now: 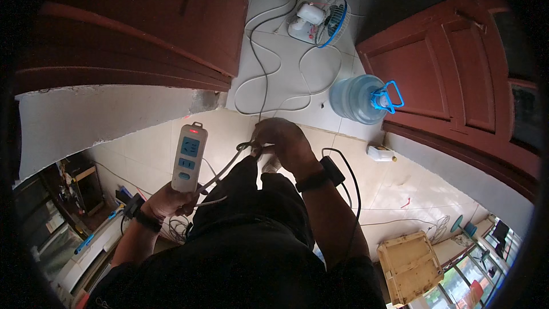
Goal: The person manipulates electrical wires and organizes an extension cord in a utility area.
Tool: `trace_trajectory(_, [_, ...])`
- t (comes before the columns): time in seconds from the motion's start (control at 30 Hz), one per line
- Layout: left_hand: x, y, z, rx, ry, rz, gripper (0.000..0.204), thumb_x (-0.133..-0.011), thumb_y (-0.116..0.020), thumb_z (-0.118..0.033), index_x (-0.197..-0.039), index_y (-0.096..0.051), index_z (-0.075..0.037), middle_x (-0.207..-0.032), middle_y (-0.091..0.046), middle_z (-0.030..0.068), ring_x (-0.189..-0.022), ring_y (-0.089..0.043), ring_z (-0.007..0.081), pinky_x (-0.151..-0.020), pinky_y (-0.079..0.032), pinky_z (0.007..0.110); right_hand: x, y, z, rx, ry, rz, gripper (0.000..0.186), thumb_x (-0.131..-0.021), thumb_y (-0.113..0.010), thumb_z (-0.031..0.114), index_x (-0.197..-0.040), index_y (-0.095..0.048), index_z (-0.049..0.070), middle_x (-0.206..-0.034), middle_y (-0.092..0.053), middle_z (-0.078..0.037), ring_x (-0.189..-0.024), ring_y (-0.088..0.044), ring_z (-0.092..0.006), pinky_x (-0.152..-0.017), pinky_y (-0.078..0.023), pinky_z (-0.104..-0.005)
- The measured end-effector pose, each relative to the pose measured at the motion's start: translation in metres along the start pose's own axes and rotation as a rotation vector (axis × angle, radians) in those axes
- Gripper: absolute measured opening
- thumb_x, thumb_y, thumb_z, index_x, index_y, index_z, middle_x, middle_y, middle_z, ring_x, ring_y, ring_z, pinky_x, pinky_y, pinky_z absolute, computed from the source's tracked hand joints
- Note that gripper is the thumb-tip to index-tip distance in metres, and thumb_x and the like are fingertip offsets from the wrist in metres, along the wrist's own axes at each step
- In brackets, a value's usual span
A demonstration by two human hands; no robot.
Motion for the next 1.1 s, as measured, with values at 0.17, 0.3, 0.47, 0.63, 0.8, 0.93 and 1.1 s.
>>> trace_trajectory(0.17, [0.006, -0.003, 0.007, 0.018, -0.056, -0.003, 0.041, -0.083, -0.074, -0.027, -0.108, -0.057, 0.0, -0.063, -0.055, 0.0017, -0.043, -0.045, 0.0072, -0.038, -0.032, 0.019, -0.014, 0.0, -0.002, -0.479, 0.01, -0.077, 0.024, -0.092, -0.052, 0.014, -0.109, -0.056, -0.003, -0.093, -0.063, -0.013, -0.087, -0.066, -0.0244, -0.078, -0.056, -0.0382])
trace_trajectory(0.3, [0.011, -0.014, 0.0, -0.017, -0.107, 0.019, 0.04, -0.083, -0.073, -0.025, -0.109, -0.057, 0.001, -0.063, -0.055, 0.002, -0.044, -0.044, 0.0068, -0.038, -0.032, 0.019, -0.03, -0.019, 0.004, -0.048, 0.162, -0.211, 0.018, -0.09, -0.052, 0.01, -0.101, -0.062, 0.001, -0.092, -0.065, -0.013, -0.09, -0.063, -0.0268, -0.078, -0.054, -0.0389])
trace_trajectory(0.47, [0.016, -0.025, -0.02, -0.237, -0.225, -0.027, 0.033, -0.083, -0.069, -0.017, -0.107, -0.059, 0.004, -0.066, -0.057, 0.0034, -0.047, -0.047, 0.0069, -0.04, -0.034, 0.02, -0.051, -0.053, -0.031, 0.825, 0.134, 0.08, 0.017, -0.085, -0.062, 0.017, -0.095, -0.063, 0.003, -0.096, -0.064, -0.014, -0.085, -0.065, -0.0285, -0.074, -0.053, -0.038])
trace_trajectory(0.63, [0.023, -0.025, -0.049, -0.261, -0.263, -0.089, 0.027, -0.086, -0.065, -0.012, -0.105, -0.058, 0.007, -0.068, -0.057, 0.0041, -0.049, -0.05, 0.0089, -0.042, -0.037, 0.021, -0.024, -0.09, -0.033, 1.146, 0.202, 0.392, 0.023, -0.091, -0.056, 0.023, -0.104, -0.06, 0.004, -0.097, -0.065, -0.013, -0.087, -0.065, -0.0298, -0.074, -0.052, -0.0425])
trace_trajectory(0.8, [0.018, 0.001, -0.049, -0.033, -0.417, -0.169, 0.023, -0.089, -0.059, -0.008, -0.104, -0.055, 0.008, -0.057, -0.051, 0.0044, -0.043, -0.045, 0.011, -0.041, -0.031, 0.022, 0.002, -0.088, -0.02, 0.941, -0.316, 0.425, 0.035, -0.091, -0.054, 0.04, -0.097, -0.064, 0.007, -0.083, -0.068, -0.013, -0.082, -0.067, -0.0303, -0.072, -0.051, -0.0416])
trace_trajectory(0.93, [0.012, 0.006, -0.045, 0.038, -0.37, -0.152, 0.017, -0.089, -0.06, -0.007, -0.101, -0.055, 0.005, -0.054, -0.045, 0.0021, -0.04, -0.039, 0.0098, -0.04, -0.029, 0.023, 0.028, -0.088, -0.018, 1.14, -0.077, 0.524, 0.038, -0.084, -0.063, 0.042, -0.102, -0.066, 0.008, -0.081, -0.068, -0.014, -0.083, -0.066, -0.0319, -0.07, -0.051, -0.0438])
trace_trajectory(1.1, [0.005, 0.005, -0.038, 0.032, -0.283, -0.183, 0.012, -0.088, -0.062, -0.006, -0.095, -0.059, 0.002, -0.055, -0.048, 0.0023, -0.04, -0.042, 0.0104, -0.04, -0.031, 0.024, 0.045, -0.075, -0.019, 1.284, 0.026, 0.25, 0.03, -0.082, -0.061, 0.021, -0.11, -0.062, 0.009, -0.093, -0.066, -0.014, -0.082, -0.066, -0.0322, -0.071, -0.054, -0.0431])
Point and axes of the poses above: each hand's wrist, its own x-axis away from the middle knuckle, its own y-axis out of the back of the hand, z = x × y, the point moved 6 cm from there along -x, towards the middle knuckle
